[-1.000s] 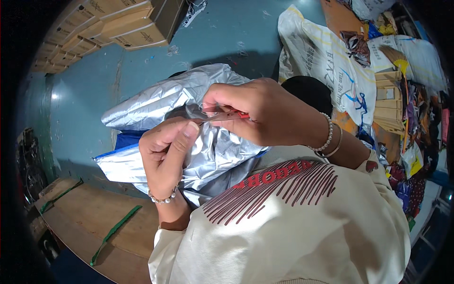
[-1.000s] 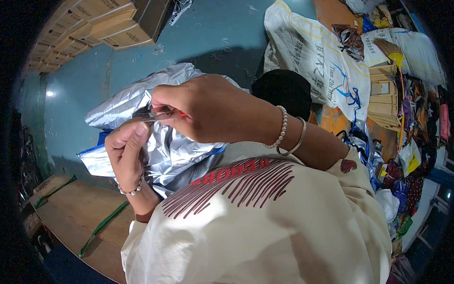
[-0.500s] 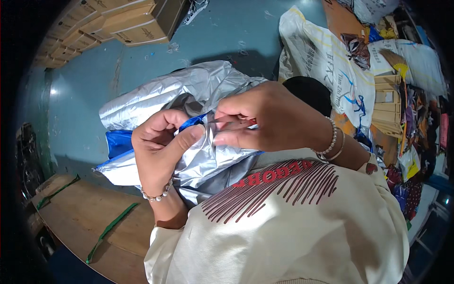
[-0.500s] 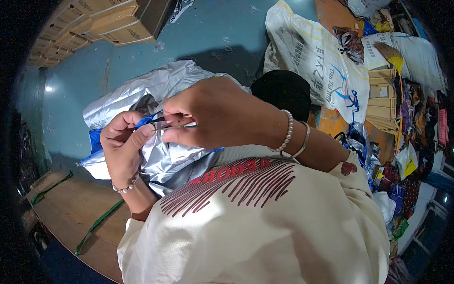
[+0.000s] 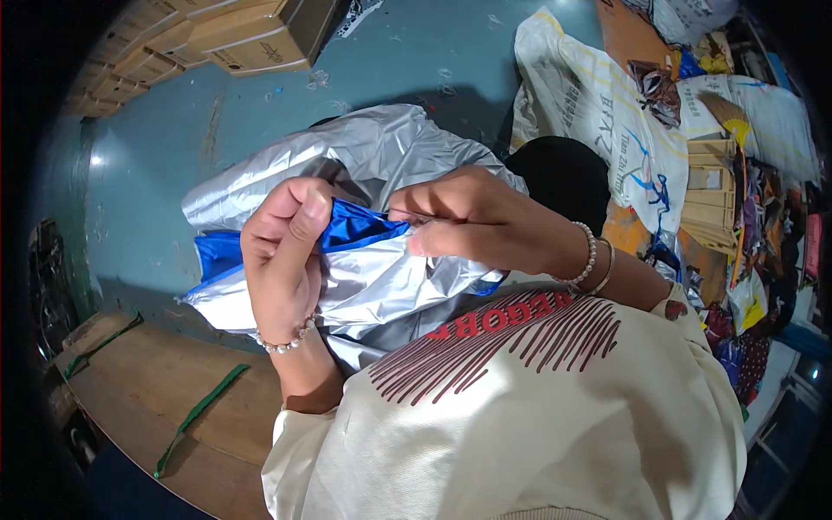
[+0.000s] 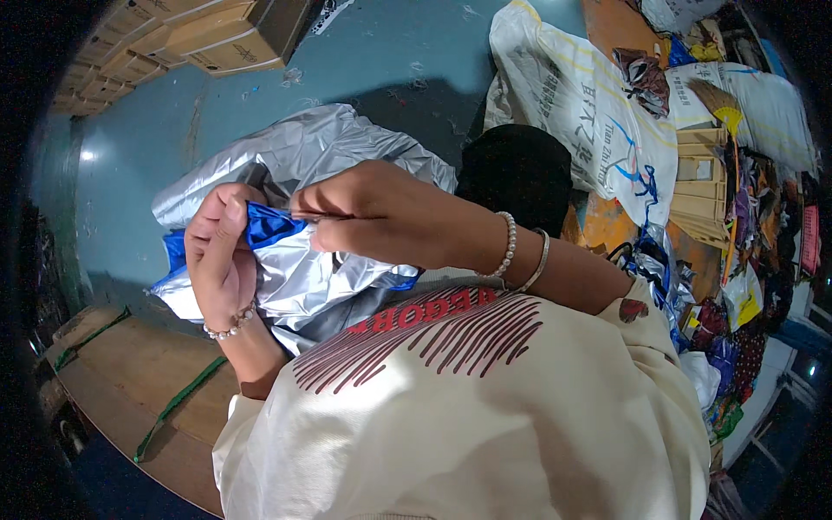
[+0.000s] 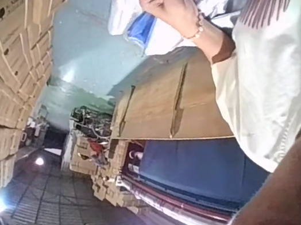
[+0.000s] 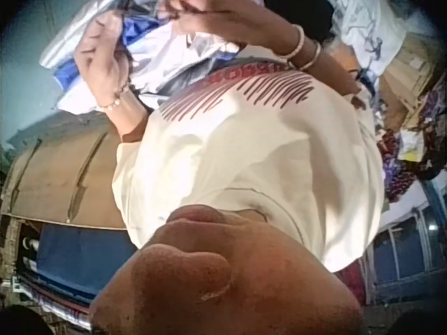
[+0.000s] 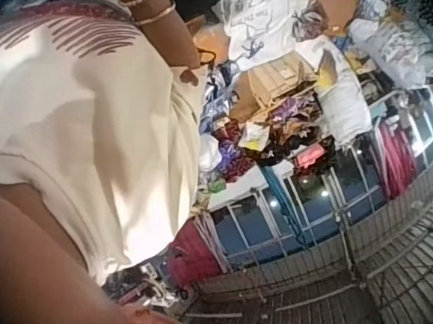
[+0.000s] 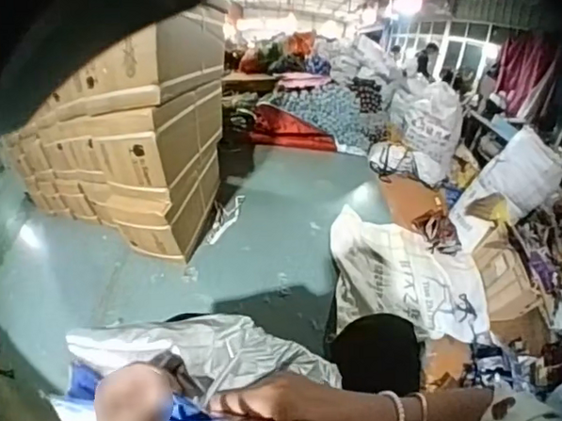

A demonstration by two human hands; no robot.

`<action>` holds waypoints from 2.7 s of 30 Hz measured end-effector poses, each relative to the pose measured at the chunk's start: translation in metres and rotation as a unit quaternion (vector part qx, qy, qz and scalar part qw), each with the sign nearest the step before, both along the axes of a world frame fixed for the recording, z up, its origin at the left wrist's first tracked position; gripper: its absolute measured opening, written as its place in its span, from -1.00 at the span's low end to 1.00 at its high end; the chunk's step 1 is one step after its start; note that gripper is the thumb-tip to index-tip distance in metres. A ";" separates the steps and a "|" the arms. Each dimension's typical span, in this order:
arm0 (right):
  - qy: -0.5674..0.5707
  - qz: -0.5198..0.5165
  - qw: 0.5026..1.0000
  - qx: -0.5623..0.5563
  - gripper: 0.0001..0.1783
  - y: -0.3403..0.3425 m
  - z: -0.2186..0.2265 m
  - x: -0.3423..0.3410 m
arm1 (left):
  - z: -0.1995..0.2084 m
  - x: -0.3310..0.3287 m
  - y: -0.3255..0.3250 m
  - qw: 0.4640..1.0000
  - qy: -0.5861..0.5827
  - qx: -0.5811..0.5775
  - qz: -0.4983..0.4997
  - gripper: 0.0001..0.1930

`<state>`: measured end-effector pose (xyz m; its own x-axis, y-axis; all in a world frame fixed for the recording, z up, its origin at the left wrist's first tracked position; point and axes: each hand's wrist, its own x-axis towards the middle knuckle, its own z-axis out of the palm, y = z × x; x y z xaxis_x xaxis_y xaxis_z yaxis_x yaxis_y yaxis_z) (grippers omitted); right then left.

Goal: Labeling and preparing silver foil bags for shipping or storage.

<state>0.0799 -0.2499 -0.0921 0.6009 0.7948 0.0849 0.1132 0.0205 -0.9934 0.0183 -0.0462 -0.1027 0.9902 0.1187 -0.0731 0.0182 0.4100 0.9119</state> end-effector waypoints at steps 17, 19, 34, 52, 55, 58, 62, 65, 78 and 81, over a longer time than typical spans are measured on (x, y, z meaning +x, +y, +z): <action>0.001 -0.012 0.995 -0.102 -0.87 -0.012 0.028 -0.003 | 0.018 -0.006 -0.009 0.984 -0.025 0.173 -0.022 -0.72; -0.057 -0.044 0.994 -0.084 -0.81 -0.014 0.030 -0.006 | 0.020 -0.007 -0.009 0.974 -0.025 0.224 -0.024 -0.65; -0.229 -0.051 0.967 -0.097 -0.66 -0.025 0.049 0.031 | 0.030 -0.006 -0.008 0.958 -0.091 0.271 -0.026 -0.66; -0.144 0.014 0.980 -0.139 -0.83 0.007 0.033 0.030 | 0.030 -0.006 -0.001 0.912 -0.141 0.386 0.017 -0.76; -0.154 -0.017 0.975 -0.160 -0.85 0.008 0.038 0.030 | 0.038 -0.009 0.001 0.934 -0.072 0.351 0.006 -0.77; -0.162 -0.030 0.972 -0.165 -0.86 0.007 0.040 0.030 | 0.040 -0.007 0.006 0.901 -0.058 0.430 0.008 -0.77; -0.169 -0.053 0.972 -0.155 -0.87 0.006 0.034 0.024 | 0.054 -0.006 0.000 0.837 -0.072 0.543 0.019 -0.78; -0.162 -0.077 0.977 -0.117 -0.87 0.006 0.027 0.019 | 0.074 -0.002 -0.017 0.752 -0.152 0.640 0.044 -0.79; -0.168 -0.083 0.981 -0.052 -0.94 0.009 0.029 0.017 | 0.036 -0.006 -0.016 0.848 -0.137 0.502 0.097 -0.81; -0.272 -0.061 0.956 -0.092 -0.95 0.014 0.029 0.016 | 0.036 -0.005 -0.016 0.849 -0.140 0.501 0.097 -0.81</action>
<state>0.0960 -0.2358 -0.0634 0.5972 0.7528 0.2767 0.6044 -0.1956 -0.7723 0.0130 -0.0617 -0.0664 0.9073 0.1448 0.3948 -0.2353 -0.6032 0.7621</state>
